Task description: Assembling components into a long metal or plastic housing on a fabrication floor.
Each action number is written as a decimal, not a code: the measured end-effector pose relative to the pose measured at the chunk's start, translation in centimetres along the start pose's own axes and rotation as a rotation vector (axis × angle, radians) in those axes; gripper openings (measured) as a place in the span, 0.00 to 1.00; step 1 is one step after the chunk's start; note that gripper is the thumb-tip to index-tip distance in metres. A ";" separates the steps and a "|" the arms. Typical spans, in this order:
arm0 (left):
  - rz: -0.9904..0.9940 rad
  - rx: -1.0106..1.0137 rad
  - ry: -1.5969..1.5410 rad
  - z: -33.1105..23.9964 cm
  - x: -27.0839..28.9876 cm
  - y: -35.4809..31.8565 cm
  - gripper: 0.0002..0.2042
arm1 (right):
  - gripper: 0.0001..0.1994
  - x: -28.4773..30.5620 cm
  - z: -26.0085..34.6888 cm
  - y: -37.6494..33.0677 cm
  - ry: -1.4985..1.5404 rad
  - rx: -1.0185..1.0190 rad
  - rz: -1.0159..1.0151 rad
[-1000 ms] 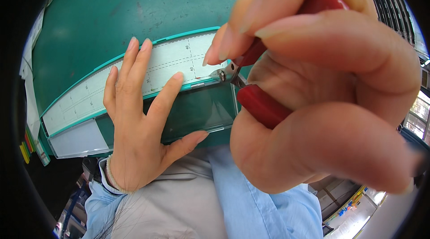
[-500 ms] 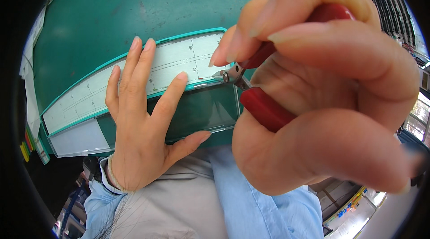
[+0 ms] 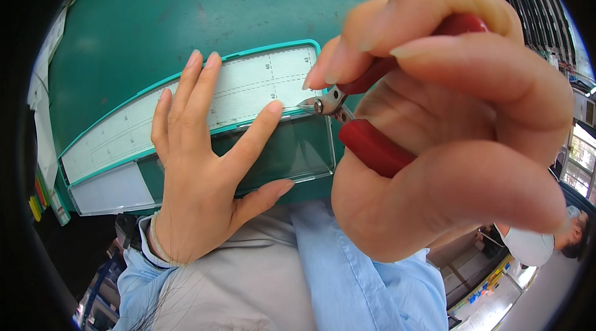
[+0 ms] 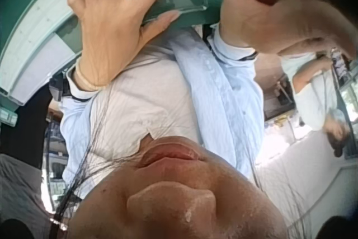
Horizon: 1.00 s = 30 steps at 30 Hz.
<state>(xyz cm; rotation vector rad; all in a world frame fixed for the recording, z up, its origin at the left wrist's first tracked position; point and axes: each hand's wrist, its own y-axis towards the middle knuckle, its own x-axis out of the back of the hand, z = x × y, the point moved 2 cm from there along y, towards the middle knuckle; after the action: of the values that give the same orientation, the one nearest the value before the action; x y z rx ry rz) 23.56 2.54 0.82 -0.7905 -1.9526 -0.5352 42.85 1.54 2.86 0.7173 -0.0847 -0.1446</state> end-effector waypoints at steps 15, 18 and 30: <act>-0.017 -0.013 -0.009 0.2 0.0 -0.3 0.33 | 0.28 -0.7 0.1 0.1 -0.014 0.029 -0.015; -0.024 -0.021 -0.027 0.3 -0.1 -0.3 0.36 | 0.28 -1.1 0.1 0.0 0.018 0.011 -0.009; -0.012 -0.021 -0.011 0.0 0.1 -0.2 0.32 | 0.28 -0.1 0.6 0.1 -0.061 0.029 0.022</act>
<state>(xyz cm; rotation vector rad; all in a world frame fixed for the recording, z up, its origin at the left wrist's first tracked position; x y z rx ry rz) 23.35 2.41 0.89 -0.7968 -1.9662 -0.5606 42.71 1.24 3.43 0.7409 -0.1530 -0.1449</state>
